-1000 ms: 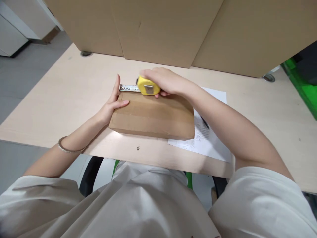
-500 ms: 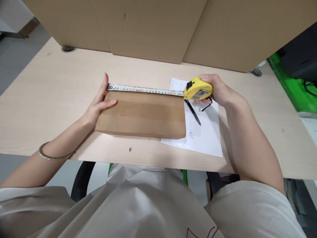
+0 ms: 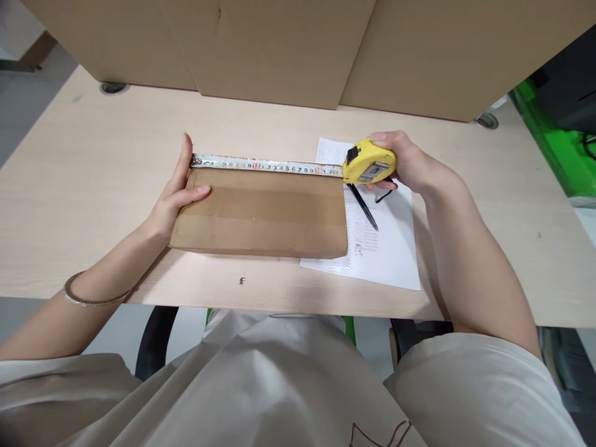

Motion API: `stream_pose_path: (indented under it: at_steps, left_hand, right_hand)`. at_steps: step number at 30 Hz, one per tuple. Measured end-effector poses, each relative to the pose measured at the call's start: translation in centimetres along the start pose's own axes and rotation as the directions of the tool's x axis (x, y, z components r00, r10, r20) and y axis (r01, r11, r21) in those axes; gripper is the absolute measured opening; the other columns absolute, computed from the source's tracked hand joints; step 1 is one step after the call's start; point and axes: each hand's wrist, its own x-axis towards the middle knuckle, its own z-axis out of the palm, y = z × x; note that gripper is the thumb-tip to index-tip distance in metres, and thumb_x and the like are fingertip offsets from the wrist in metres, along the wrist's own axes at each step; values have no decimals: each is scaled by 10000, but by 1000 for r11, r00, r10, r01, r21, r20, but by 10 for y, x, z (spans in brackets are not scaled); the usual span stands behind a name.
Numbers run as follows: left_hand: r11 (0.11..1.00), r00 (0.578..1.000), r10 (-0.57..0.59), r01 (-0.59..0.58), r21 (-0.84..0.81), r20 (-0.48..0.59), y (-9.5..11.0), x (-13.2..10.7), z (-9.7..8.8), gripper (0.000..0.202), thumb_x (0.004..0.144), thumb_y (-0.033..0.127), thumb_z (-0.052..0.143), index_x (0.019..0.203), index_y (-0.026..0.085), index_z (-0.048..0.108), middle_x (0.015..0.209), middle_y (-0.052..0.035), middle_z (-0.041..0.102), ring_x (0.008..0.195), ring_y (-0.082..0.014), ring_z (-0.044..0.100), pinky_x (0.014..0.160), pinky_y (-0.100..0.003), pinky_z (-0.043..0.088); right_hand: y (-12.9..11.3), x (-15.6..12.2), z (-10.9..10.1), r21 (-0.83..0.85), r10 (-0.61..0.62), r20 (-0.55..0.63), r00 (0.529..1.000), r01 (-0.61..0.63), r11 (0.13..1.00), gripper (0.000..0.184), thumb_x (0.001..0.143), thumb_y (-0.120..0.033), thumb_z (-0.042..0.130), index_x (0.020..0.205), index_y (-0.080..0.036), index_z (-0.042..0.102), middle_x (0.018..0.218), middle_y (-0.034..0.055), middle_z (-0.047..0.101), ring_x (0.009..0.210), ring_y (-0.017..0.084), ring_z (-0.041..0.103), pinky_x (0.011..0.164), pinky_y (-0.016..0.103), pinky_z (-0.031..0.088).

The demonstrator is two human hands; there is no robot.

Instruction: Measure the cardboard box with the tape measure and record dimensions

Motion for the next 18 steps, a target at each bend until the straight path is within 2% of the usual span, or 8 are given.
stream_pose_path:
  at_steps: [5, 7, 9, 10, 14, 16, 18]
  left_hand:
    - [996, 993, 25, -35, 79, 115, -5, 3, -6, 1158, 894, 585, 822, 1791, 485, 96, 1898, 166, 28, 1787, -368, 8, 1471, -590, 142]
    - [995, 990, 40, -52, 87, 132, -9, 5, -8, 1182, 900, 574, 810, 1799, 461, 51, 1901, 147, -9, 1785, -360, -38, 1473, -567, 108]
    - [995, 991, 50, -61, 79, 124, -13, 6, -9, 1199, 886, 557, 816, 1803, 445, 52, 1904, 127, -8, 1783, -366, -36, 1473, -556, 108]
    - [995, 991, 55, -64, 75, 122, -14, 6, -9, 1201, 886, 552, 813, 1804, 440, 47, 1905, 120, -7, 1783, -372, -22, 1471, -560, 117]
    - [987, 982, 92, -111, 112, 162, -17, 5, -7, 1134, 977, 565, 698, 1801, 403, -64, 1907, 101, -54, 1785, -380, 9, 1456, -619, 141]
    - [985, 978, 108, -130, 117, 179, -18, 5, -5, 1109, 1012, 568, 650, 1794, 387, -115, 1910, 81, -61, 1784, -383, 25, 1445, -648, 157]
    - [991, 981, 105, -117, 67, 166, -18, 5, -3, 1170, 982, 567, 695, 1790, 393, -133, 1921, 44, 28, 1781, -386, 87, 1440, -626, 213]
  right_hand:
    - [1, 4, -10, -45, -17, 135, 991, 23, 999, 483, 945, -634, 527, 716, -218, 616, 499, 50, 599, 351, 134, 385, 419, 319, 313]
    - [-3, 1, -13, -92, 3, 154, 988, 12, 996, 504, 977, -654, 521, 737, -216, 595, 503, 35, 592, 359, 120, 368, 424, 306, 315]
    - [-9, -2, -13, -148, 39, 115, 993, -21, 989, 478, 995, -625, 524, 760, -214, 588, 527, 43, 611, 377, 111, 365, 420, 292, 281]
    - [-13, -4, -14, -176, 66, 81, 995, -51, 983, 444, 998, -596, 535, 778, -214, 590, 555, 54, 633, 402, 117, 409, 422, 284, 276]
    - [-28, -5, -11, -220, 157, -66, 985, -168, 961, 308, 1042, -483, 548, 922, -210, 626, 796, 100, 747, 642, 167, 669, 518, 256, 419]
    - [-38, 0, -4, -235, 136, -59, 989, -146, 961, 297, 1079, -458, 528, 967, -204, 635, 859, 102, 752, 681, 156, 671, 561, 262, 439]
    - [-52, 7, 9, -254, 58, -16, 998, -60, 965, 298, 1103, -441, 515, 955, -203, 616, 817, 86, 719, 648, 135, 612, 536, 274, 376]
